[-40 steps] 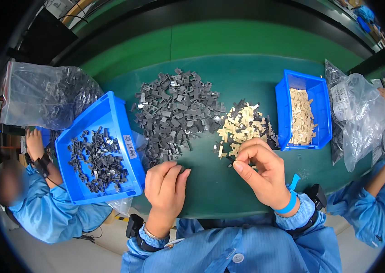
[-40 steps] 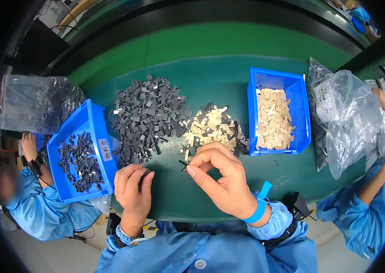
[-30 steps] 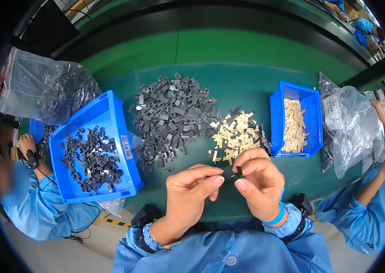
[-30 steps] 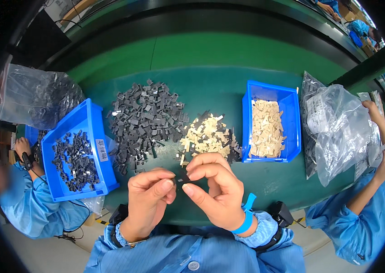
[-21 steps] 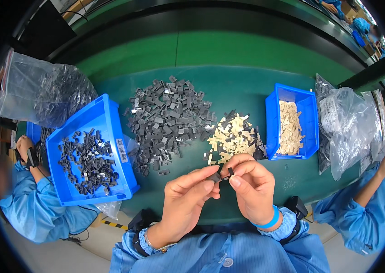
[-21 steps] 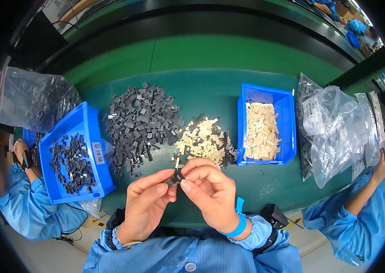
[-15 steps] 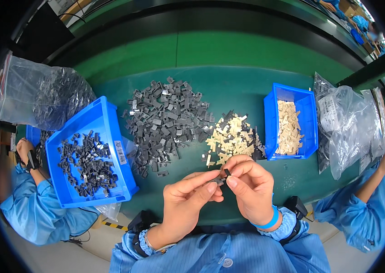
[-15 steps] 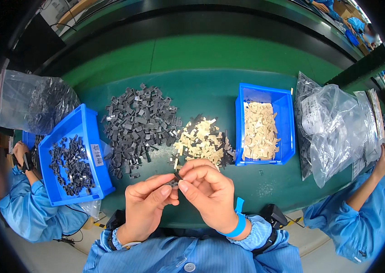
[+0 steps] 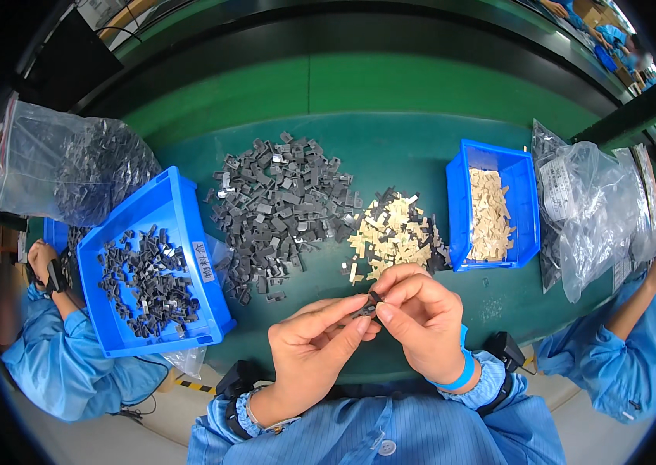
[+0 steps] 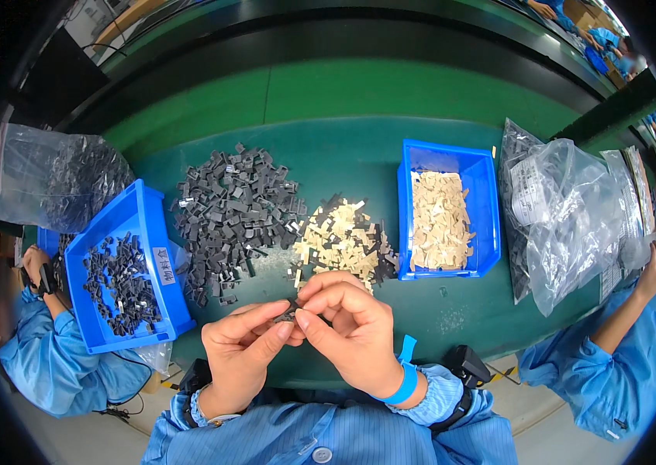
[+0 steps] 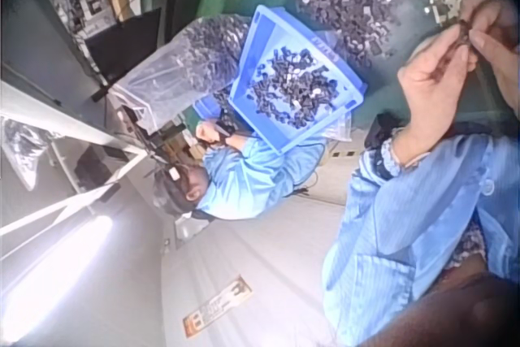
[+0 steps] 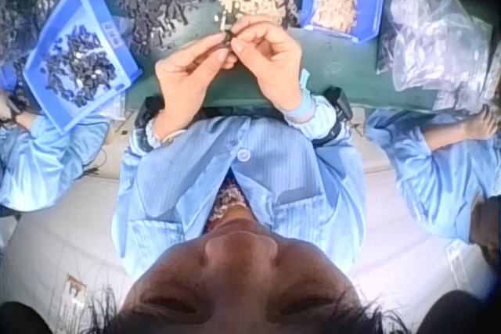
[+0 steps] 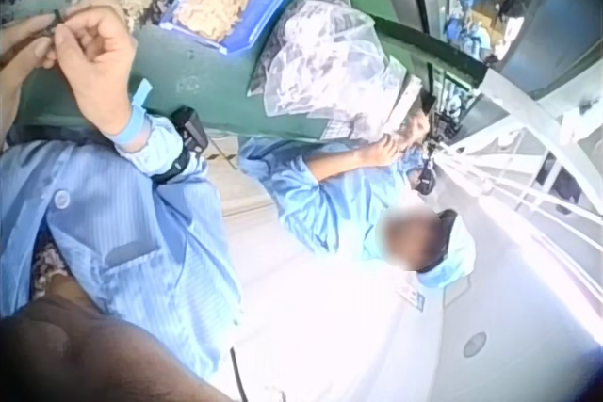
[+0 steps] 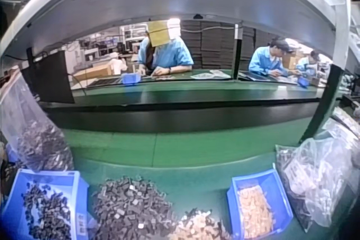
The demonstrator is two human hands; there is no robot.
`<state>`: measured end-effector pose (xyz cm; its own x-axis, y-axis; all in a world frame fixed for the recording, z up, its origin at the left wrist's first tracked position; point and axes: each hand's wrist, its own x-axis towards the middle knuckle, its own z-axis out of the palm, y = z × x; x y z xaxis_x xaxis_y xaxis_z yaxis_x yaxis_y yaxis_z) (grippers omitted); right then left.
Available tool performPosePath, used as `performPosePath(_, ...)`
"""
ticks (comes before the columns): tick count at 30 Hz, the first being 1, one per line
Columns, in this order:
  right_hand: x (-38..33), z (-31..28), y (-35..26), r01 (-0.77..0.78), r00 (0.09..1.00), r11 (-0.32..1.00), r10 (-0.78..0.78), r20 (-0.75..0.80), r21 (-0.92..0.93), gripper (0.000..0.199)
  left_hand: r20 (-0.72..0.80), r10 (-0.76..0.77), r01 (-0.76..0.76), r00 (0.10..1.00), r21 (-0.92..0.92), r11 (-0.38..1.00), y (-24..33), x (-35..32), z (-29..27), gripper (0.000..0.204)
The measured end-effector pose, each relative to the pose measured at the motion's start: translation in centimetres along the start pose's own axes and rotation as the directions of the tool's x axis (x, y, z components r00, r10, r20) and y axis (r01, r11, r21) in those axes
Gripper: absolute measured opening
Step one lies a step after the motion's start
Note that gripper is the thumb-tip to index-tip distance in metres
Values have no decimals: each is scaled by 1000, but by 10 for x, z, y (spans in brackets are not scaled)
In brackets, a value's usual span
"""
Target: Assembling two small plastic pieces (one black, one white) together by hand at an assembly station.
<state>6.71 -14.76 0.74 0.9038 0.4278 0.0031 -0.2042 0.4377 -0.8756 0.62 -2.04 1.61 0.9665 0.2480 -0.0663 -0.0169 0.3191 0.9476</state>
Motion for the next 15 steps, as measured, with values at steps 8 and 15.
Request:
performPosePath(8,0,-3,3,62,998,995,-61,19,-76,10,-1,2,-2,1000,34,999,1,-1,1,27)
performPosePath(15,0,0,0,1,1000,996,-3,-21,-86,8,15,13,-14,1000,33,999,2,-1,1,27)
